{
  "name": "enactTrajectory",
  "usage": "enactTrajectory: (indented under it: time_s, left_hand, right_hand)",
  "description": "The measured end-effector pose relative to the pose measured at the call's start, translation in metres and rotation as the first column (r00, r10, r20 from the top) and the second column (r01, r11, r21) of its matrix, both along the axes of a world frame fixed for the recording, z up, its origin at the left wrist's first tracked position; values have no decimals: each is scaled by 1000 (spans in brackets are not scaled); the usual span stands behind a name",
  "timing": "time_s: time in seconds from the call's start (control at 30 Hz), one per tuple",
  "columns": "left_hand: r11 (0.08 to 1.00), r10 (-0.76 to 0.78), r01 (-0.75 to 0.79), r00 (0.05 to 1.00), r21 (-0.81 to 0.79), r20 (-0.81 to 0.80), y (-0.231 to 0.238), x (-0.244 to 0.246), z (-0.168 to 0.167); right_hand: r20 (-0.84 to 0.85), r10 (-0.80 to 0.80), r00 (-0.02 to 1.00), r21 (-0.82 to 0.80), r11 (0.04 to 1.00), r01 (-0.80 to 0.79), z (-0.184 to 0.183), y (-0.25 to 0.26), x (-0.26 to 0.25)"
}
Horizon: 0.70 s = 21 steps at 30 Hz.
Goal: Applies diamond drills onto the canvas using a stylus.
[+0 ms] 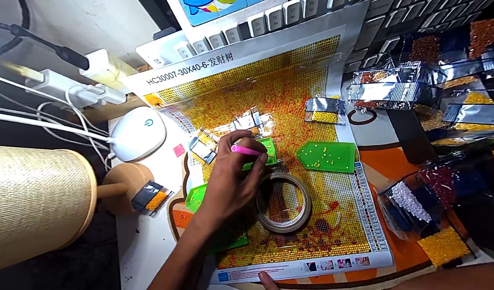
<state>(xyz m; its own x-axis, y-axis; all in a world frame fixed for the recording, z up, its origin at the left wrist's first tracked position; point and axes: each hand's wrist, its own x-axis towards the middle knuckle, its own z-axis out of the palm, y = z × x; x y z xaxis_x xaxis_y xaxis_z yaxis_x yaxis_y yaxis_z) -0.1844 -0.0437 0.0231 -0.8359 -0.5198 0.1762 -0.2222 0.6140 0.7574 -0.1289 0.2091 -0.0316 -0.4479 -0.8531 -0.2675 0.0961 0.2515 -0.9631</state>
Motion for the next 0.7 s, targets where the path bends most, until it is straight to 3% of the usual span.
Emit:
enactTrajectory:
  time_s: [0.3,0.47,0.6,0.7]
  left_hand:
    - [997,73,-71,996,42,-45,8,42,10]
    - [988,142,-137,988,67,-67,10,26,17]
    - [979,154,-152,988,-136,6,4,7,21]
    - [965,109,-77,987,-250,116,2,1,25]
  right_hand:
    - [-2,39,999,116,993,-38,-29,20,10]
    - [-71,69,995,104,993,-61,-26,19,1]
    - [44,12,999,89,996,-15,-37,24,0]
    - [-60,63,996,91,994,-57,-59,33,12]
